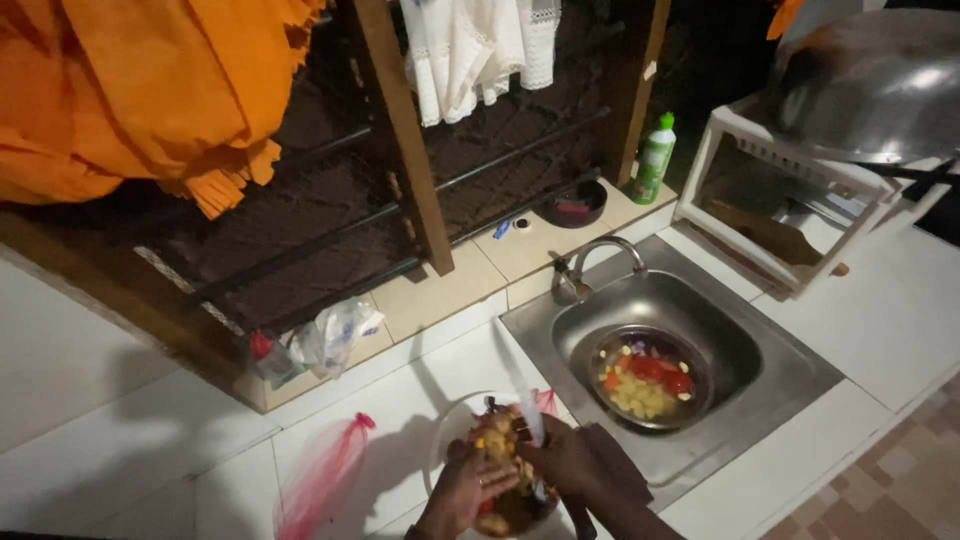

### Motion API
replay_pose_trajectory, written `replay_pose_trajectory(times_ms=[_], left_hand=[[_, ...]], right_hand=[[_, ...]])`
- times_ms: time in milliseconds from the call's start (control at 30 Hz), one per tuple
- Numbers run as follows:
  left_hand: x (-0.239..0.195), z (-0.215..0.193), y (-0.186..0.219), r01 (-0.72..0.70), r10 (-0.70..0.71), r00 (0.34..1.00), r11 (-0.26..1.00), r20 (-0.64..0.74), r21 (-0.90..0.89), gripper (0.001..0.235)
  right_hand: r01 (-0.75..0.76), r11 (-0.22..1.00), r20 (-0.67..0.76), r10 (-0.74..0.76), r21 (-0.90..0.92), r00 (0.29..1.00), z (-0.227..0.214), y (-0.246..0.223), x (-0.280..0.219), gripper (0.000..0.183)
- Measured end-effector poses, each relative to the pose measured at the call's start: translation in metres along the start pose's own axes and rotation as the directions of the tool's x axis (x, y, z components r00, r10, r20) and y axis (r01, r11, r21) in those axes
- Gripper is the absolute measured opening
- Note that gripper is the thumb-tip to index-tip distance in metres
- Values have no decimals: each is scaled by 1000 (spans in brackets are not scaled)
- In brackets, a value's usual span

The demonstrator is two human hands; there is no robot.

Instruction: The person peels a yellow root vegetable using a knife over a white plate. The person holds the vegetable in the left hand and uses the knife in the right hand to remove the skin, dropping the peels onto the plate.

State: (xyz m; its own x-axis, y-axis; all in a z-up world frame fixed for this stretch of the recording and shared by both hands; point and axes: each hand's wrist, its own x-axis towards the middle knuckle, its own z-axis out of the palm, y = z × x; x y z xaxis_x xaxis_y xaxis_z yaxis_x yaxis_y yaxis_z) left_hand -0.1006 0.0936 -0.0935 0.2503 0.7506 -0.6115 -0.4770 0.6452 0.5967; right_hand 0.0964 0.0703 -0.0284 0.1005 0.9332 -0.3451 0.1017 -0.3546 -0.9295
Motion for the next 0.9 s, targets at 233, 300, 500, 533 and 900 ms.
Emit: replay_pose_trajectory(times_ms=[233, 300, 500, 533, 900], left_hand=[[33, -38, -27, 223, -206, 970, 965, -129, 135, 73], [13, -28, -27, 70, -63, 995, 993, -79, 94, 51], [27, -38, -43, 15, -8, 993, 998, -121, 59, 54], [5, -19, -29, -40, 107, 981, 928, -162, 371, 38], [-54, 22, 10, -507, 498, 848, 667, 181, 545, 63]], right_hand=[[43, 999, 143, -40, -14, 989, 5, 6, -14, 22], [-12, 1000, 127, 9, 17, 992, 0, -3, -22, 29], [-184, 816, 12, 227, -548, 974, -9, -43, -39, 58], [-127, 889, 69, 174, -439, 982, -8, -29, -29, 46], [-142, 986, 250, 159, -82, 955, -17, -65, -39, 53]])
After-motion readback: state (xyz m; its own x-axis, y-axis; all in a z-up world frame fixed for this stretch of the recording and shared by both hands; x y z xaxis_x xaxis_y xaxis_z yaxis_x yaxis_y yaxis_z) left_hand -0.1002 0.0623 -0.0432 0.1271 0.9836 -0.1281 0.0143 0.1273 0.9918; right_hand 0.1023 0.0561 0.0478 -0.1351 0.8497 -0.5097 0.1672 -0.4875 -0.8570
